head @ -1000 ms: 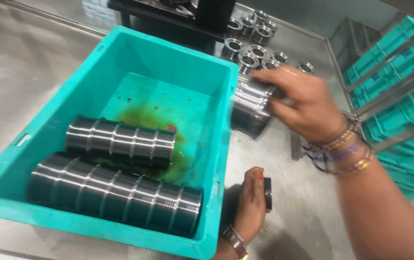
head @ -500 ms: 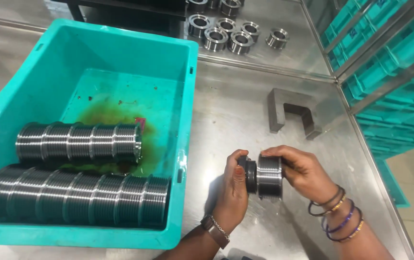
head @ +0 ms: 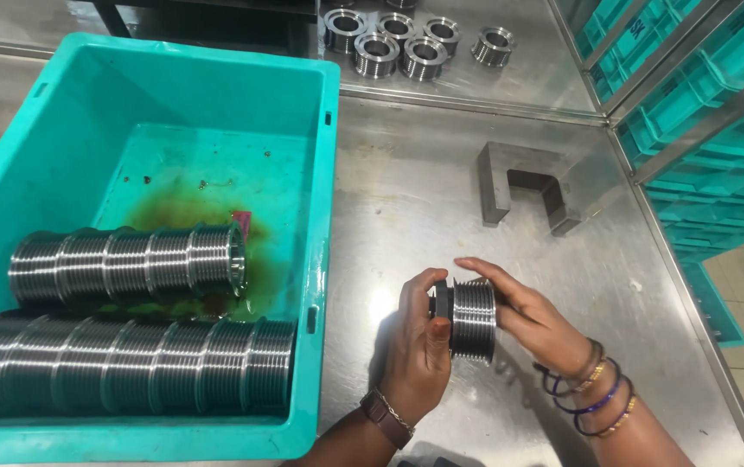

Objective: Inspecting and fitting metal components onto a test jig and organizing them in bins.

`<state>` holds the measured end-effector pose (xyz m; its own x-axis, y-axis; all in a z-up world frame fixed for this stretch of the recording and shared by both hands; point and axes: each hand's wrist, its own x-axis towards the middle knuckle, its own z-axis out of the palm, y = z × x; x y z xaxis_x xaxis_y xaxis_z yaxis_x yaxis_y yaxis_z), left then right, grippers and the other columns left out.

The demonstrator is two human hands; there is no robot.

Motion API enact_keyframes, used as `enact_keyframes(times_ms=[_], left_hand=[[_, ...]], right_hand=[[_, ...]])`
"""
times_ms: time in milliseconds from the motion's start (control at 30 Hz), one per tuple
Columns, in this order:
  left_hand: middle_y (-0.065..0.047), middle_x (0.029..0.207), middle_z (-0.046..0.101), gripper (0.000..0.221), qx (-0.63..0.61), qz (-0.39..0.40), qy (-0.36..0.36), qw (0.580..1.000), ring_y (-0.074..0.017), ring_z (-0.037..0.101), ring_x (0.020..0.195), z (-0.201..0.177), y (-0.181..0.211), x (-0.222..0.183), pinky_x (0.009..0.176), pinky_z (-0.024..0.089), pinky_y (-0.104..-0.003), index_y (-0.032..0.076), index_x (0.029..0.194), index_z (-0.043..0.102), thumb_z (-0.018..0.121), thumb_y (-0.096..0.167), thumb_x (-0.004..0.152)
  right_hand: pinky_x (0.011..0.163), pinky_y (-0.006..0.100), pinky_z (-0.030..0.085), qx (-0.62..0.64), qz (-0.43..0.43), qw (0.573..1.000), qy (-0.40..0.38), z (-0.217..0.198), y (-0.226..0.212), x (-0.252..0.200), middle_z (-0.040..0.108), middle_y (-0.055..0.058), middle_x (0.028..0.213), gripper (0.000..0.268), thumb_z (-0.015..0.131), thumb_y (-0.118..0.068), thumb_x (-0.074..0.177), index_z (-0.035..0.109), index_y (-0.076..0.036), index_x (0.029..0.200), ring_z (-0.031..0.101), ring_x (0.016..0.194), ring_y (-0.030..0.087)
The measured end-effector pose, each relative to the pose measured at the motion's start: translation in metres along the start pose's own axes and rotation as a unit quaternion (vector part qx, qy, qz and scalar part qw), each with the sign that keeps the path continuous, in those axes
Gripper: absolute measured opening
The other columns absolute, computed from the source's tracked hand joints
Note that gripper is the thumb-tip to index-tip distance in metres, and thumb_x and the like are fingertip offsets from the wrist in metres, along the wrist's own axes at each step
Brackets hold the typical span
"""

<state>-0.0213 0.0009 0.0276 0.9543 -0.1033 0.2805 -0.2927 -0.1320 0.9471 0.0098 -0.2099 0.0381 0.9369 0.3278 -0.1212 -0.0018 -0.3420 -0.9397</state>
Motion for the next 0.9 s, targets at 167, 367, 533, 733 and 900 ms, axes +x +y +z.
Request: enact_keyframes(times_ms=[167, 367, 533, 733, 900], left_hand=[[-0.018, 0.098, 0.071, 0.1, 0.016, -0.013, 0.014, 1.0, -0.0301, 0.073, 0.084, 0.004, -0.01, -0.001, 0.07, 0.055, -0.04, 0.004, 0.141, 0.049, 0.005, 0.08, 0.094], [-0.019, 0.099, 0.072, 0.097, -0.01, -0.007, -0.002, 1.0, -0.0313, 0.076, 0.082, 0.001, -0.001, 0.0, 0.067, 0.058, -0.04, 0.002, 0.14, 0.046, 0.011, 0.08, 0.093], [-0.016, 0.092, 0.074, 0.096, -0.041, -0.038, -0.008, 0.998, -0.0285, 0.078, 0.084, -0.001, 0.0, -0.001, 0.069, 0.059, -0.037, 0.005, 0.141, 0.046, 0.009, 0.079, 0.093], [-0.017, 0.096, 0.071, 0.096, -0.069, -0.01, 0.032, 0.997, -0.0287, 0.077, 0.084, 0.0, -0.005, 0.0, 0.067, 0.059, -0.037, 0.001, 0.141, 0.045, 0.012, 0.08, 0.095], [-0.016, 0.092, 0.072, 0.097, -0.035, -0.001, 0.008, 0.999, -0.0278, 0.077, 0.08, -0.002, -0.002, -0.001, 0.064, 0.058, -0.036, 0.002, 0.141, 0.046, 0.011, 0.08, 0.094]], right_hand=[[0.116, 0.042, 0.045, 0.094, -0.116, 0.982, -0.117, 0.012, -0.004, -0.014, 0.041, 0.015, 0.154, 0.101, 0.078, -0.016, 0.082, 0.017, -0.019, 0.162, 0.046, 0.144, 0.027], [0.105, 0.045, 0.055, 0.023, -0.01, 1.0, 0.014, 0.019, -0.005, -0.016, 0.05, 0.01, 0.138, 0.087, 0.087, -0.015, 0.068, 0.043, -0.012, 0.143, 0.059, 0.128, 0.028], [0.114, 0.048, 0.041, -0.066, -0.168, 0.984, -0.001, 0.015, -0.012, -0.019, 0.048, 0.012, 0.143, 0.081, 0.089, -0.012, 0.067, 0.051, -0.013, 0.138, 0.047, 0.142, 0.031], [0.112, 0.046, 0.043, -0.07, -0.133, 0.989, 0.012, 0.017, -0.015, -0.019, 0.048, 0.011, 0.142, 0.08, 0.089, -0.013, 0.065, 0.051, -0.014, 0.136, 0.047, 0.142, 0.03], [0.115, 0.046, 0.046, -0.009, -0.156, 0.988, 0.013, 0.022, -0.011, -0.017, 0.047, 0.012, 0.143, 0.08, 0.087, -0.011, 0.07, 0.048, -0.012, 0.14, 0.048, 0.14, 0.029]])
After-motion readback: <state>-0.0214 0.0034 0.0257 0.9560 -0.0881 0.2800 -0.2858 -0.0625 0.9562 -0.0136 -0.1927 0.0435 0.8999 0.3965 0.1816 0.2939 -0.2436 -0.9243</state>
